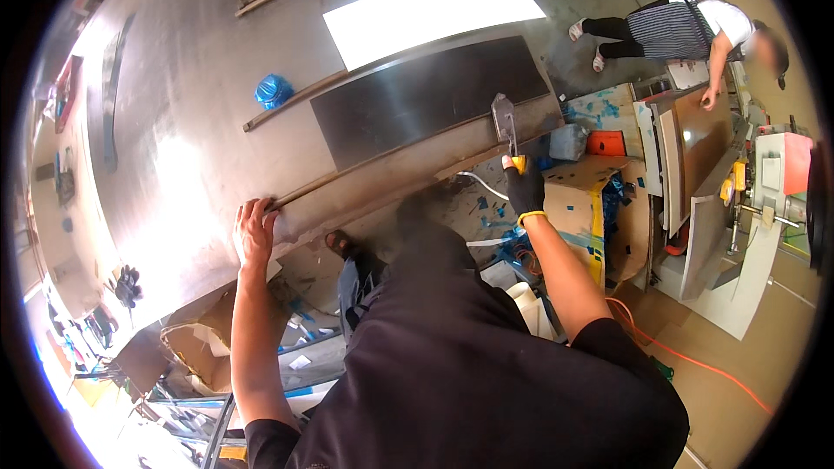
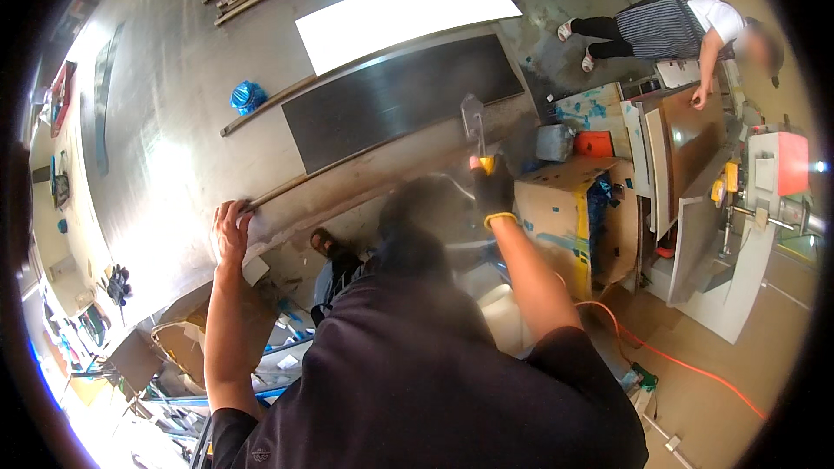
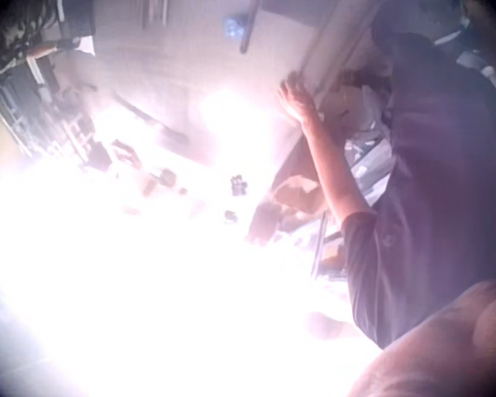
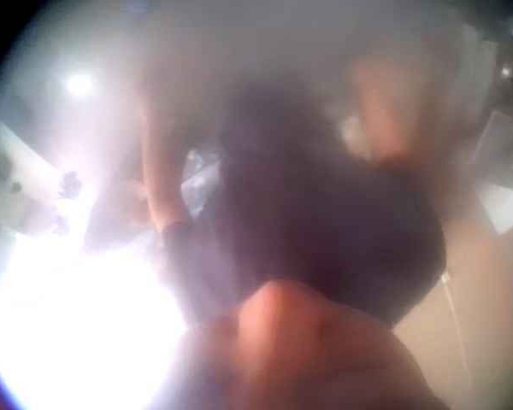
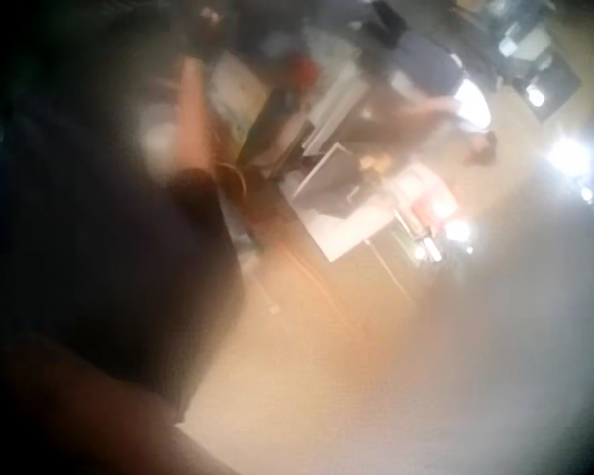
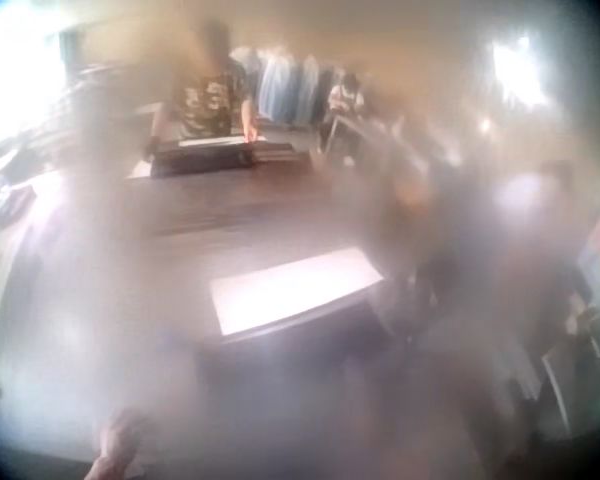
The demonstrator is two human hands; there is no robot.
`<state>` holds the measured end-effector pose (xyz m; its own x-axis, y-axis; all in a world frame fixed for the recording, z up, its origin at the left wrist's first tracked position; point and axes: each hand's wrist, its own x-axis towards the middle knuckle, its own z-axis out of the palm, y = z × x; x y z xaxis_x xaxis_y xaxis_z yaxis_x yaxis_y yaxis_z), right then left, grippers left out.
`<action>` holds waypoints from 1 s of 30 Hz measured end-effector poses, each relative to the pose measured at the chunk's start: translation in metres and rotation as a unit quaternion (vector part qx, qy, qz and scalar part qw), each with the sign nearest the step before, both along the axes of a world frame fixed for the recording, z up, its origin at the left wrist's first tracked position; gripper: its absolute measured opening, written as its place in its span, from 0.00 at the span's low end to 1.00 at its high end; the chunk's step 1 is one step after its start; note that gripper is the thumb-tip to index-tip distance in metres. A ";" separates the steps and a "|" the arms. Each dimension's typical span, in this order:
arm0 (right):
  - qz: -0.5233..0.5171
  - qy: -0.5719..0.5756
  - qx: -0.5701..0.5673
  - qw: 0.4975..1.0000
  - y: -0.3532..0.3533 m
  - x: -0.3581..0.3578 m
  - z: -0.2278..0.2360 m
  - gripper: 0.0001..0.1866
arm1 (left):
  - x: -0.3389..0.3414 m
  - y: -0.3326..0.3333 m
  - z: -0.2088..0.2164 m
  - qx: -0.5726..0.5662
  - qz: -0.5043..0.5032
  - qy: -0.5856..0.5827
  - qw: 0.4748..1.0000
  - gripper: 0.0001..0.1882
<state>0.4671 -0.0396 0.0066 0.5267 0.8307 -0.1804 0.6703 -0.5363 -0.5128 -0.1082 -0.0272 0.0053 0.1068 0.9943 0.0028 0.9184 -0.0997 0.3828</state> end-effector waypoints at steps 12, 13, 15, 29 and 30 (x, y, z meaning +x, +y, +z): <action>0.310 0.130 -0.083 0.938 0.005 -0.205 0.008 0.24 | 0.003 0.010 -0.005 0.021 -0.008 0.008 1.000 0.12; 0.336 0.137 -0.142 0.921 0.010 -0.212 0.009 0.24 | 0.004 0.011 -0.005 0.018 -0.007 0.008 1.000 0.12; 0.321 0.158 -0.134 0.924 0.018 -0.200 0.024 0.21 | 0.005 0.010 -0.003 0.012 -0.002 0.008 1.000 0.12; -0.062 0.029 -0.018 0.998 0.074 0.189 0.013 0.24 | 0.001 0.004 0.002 -0.011 0.016 -0.008 1.000 0.16; -0.054 0.035 0.019 0.998 0.065 0.188 0.002 0.24 | 0.004 0.005 0.004 -0.005 0.012 -0.012 1.000 0.17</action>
